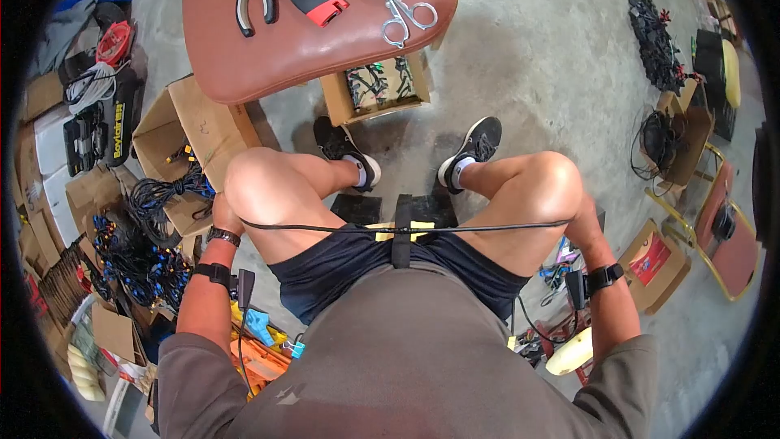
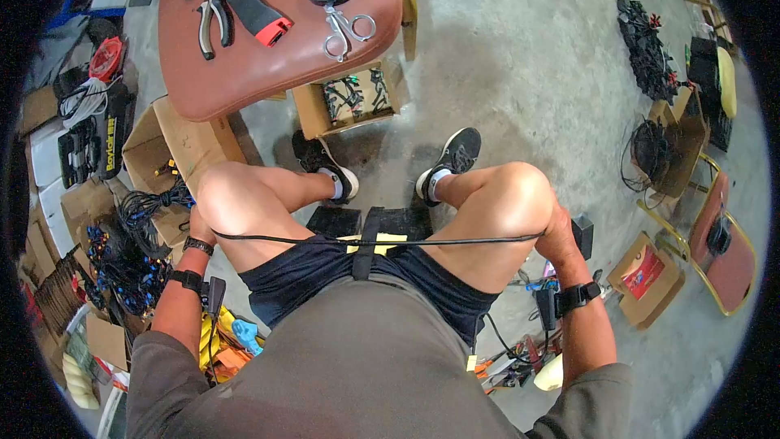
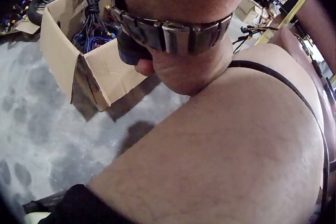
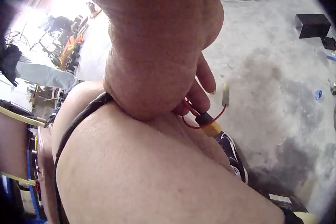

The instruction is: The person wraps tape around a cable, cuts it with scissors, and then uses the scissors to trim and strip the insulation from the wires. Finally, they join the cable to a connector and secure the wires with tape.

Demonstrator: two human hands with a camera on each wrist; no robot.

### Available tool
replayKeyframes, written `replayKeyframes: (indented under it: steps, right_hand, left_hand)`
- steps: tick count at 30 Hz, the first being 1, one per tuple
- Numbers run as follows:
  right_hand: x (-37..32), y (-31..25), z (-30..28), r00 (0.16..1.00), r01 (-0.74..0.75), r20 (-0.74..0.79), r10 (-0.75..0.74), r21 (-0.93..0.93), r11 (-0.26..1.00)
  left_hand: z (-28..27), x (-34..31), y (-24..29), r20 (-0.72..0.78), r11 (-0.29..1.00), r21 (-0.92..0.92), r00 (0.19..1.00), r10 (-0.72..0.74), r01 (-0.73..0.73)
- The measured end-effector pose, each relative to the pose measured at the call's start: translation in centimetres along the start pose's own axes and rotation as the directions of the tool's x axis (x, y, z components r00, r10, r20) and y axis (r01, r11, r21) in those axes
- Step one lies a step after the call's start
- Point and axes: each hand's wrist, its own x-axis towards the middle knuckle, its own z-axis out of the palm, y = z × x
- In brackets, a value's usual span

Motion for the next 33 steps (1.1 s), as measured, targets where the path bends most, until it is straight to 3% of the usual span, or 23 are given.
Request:
replayKeyframes:
  steps: [6, 9, 10, 11, 12, 13, 14, 15, 17, 18, 20, 21, 23, 25, 26, 27, 28, 30, 31, 33]
  right_hand:
    - [-0.1, 0.3, 0.2, 0.999, 0.048, -0.006, -0.048, -0.010, 0.999]
    - [0.0, 0.4, 0.3, 0.999, 0.052, -0.006, -0.053, -0.025, 0.998]
    - [0.3, 0.5, 0.3, 0.999, 0.054, 0.000, -0.054, -0.063, 0.997]
    - [0.4, 1.5, 1.1, 0.994, 0.071, -0.086, -0.069, 0.018, 0.997]
    - [0.4, -0.8, -0.1, 0.998, -0.028, -0.061, 0.031, 0.044, 0.999]
    - [0.4, 0.0, 0.1, 0.998, 0.019, -0.065, -0.016, 0.061, 0.998]
    - [0.4, -0.1, -0.1, 0.996, 0.057, -0.069, -0.054, 0.048, 0.997]
    - [0.6, 0.2, 0.0, 0.995, 0.085, -0.044, -0.084, 0.028, 0.996]
    - [0.7, -0.1, 0.0, 0.988, 0.145, -0.063, -0.145, 0.010, 0.989]
    - [0.9, 1.3, 0.9, 0.994, 0.070, -0.086, -0.073, -0.029, 0.997]
    - [0.3, -1.0, 0.3, 0.987, 0.104, -0.127, -0.097, 0.047, 0.993]
    - [-0.5, -3.5, -0.2, 0.990, 0.010, -0.138, 0.005, 0.110, 0.994]
    - [-0.6, -3.1, 0.3, 0.979, 0.060, -0.197, -0.045, 0.068, 0.996]
    - [-0.5, -3.1, -0.6, 0.981, 0.052, -0.187, -0.048, 0.019, 0.998]
    - [-0.8, -2.8, -0.8, 0.989, 0.009, -0.145, -0.010, -0.009, 1.000]
    - [-0.4, -1.8, -0.9, 0.967, 0.083, -0.230, -0.110, -0.127, 0.988]
    - [-0.3, -2.1, -1.6, 0.962, 0.070, -0.254, -0.100, -0.123, 0.990]
    - [0.6, -3.3, -3.8, 0.982, -0.146, -0.082, 0.170, 0.245, 0.958]
    - [1.1, -4.1, -4.4, 0.979, -0.149, -0.098, 0.180, 0.262, 0.954]
    - [1.1, -6.6, -5.4, 0.968, -0.165, -0.145, 0.206, 0.253, 0.953]
  left_hand:
    - [0.4, -0.2, -0.5, -0.003, 0.999, 0.005, 0.999, 0.033, -0.033]
    - [0.9, 0.2, -1.2, -0.046, 0.993, -0.112, 0.999, 0.020, -0.025]
    - [1.1, 0.2, -1.3, -0.017, 0.997, -0.005, 0.997, 0.079, -0.079]
    - [1.2, 0.6, -1.3, -0.002, 0.986, 0.103, 0.991, 0.133, -0.132]
    - [1.6, 0.8, -1.0, -0.066, 0.985, 0.080, 0.986, 0.155, -0.150]
    - [0.4, 0.3, 1.4, -0.041, 0.996, 0.084, 0.999, -0.006, 0.009]
    - [0.7, 0.6, 1.3, -0.023, 0.998, 0.067, 1.000, 0.000, 0.002]
    - [2.4, 0.8, -0.5, -0.087, 0.995, -0.097, 0.996, -0.007, -0.001]
    - [2.9, 0.6, 0.1, -0.079, 0.993, -0.103, 0.994, -0.070, 0.061]
    - [3.6, 0.7, 0.0, -0.137, 0.989, -0.148, 0.990, -0.028, 0.008]
    - [4.9, 0.6, -0.4, -0.171, 0.976, -0.169, 0.971, -0.169, 0.140]
    - [5.5, 0.1, -0.7, -0.217, 0.970, -0.194, 0.958, -0.186, 0.145]
    - [6.4, 0.0, -0.5, -0.218, 0.964, -0.219, 0.955, -0.199, 0.151]
    - [1.4, -2.9, 3.8, -0.164, 0.946, -0.195, 0.942, -0.292, 0.259]
    - [0.7, -3.3, 4.0, -0.132, 0.943, -0.196, 0.946, -0.296, 0.268]
    - [2.1, -2.1, 1.6, -0.147, 0.956, -0.132, 0.948, -0.281, 0.263]
    - [0.4, -2.0, 1.8, -0.060, 0.918, -0.245, 0.941, -0.334, 0.311]
    - [-2.8, -1.7, 3.1, -0.122, 0.954, -0.075, 0.947, -0.296, 0.289]
    - [-4.2, -1.5, 4.1, -0.122, 0.963, -0.064, 0.955, -0.269, 0.263]
    - [-6.2, -0.6, 6.3, 0.081, 0.850, -0.425, 0.949, -0.306, 0.310]
